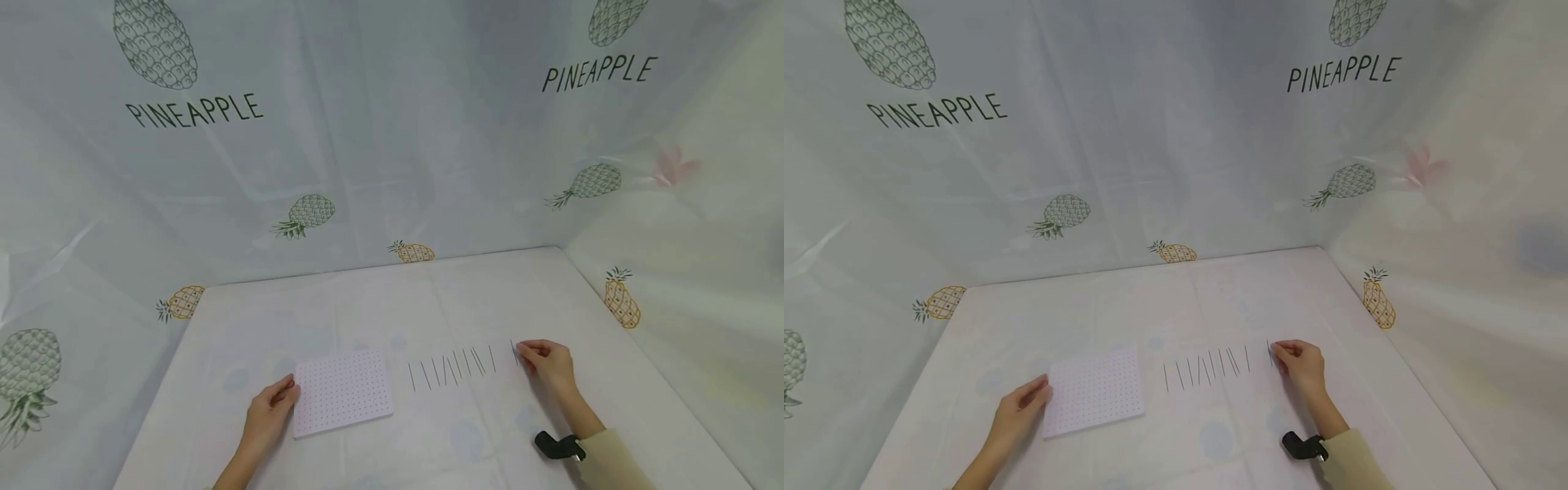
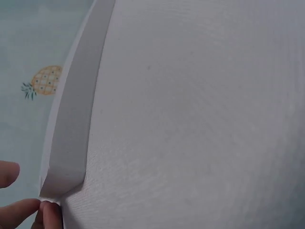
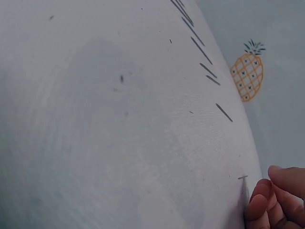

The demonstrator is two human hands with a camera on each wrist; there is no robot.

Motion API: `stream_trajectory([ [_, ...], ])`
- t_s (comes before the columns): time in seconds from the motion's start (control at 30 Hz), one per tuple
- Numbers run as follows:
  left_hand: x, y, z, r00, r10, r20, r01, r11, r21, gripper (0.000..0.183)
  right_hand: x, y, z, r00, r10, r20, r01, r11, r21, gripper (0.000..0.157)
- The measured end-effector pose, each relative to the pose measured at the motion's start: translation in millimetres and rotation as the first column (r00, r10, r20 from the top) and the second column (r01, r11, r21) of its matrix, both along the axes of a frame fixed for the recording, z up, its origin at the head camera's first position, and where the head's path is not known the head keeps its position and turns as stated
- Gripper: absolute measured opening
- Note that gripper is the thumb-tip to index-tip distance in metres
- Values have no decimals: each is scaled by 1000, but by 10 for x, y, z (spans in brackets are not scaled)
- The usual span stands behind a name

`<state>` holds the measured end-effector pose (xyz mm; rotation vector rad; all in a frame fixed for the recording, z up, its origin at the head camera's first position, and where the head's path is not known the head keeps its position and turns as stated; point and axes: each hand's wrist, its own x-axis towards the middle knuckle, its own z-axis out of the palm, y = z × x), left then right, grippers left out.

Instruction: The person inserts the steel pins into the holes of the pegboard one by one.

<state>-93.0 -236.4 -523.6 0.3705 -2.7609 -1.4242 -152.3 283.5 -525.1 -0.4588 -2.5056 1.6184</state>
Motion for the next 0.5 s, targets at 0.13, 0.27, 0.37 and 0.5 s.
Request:
stream_trajectory([
  [0.13, 22, 56, -19, 1000, -12, -6, 12, 1000, -24, 48, 1, 10, -55, 1000, -17, -26, 17, 1000, 17, 29],
  [0.27, 29, 83, -42, 999, -27, -35, 26, 999, -46, 47, 1, -12, -73, 998, -29, -57, 34, 995, 89, 26],
  [0.37, 31, 81, -64, 998, -39, -57, 36, 998, -44, 46, 10, -46, -84, 996, -35, -77, 46, 987, 152, 23],
  [0.5, 30, 71, -83, 998, -36, -52, 34, 998, -43, 47, 23, -94, -118, 992, -25, -122, 50, 977, 205, 20],
])
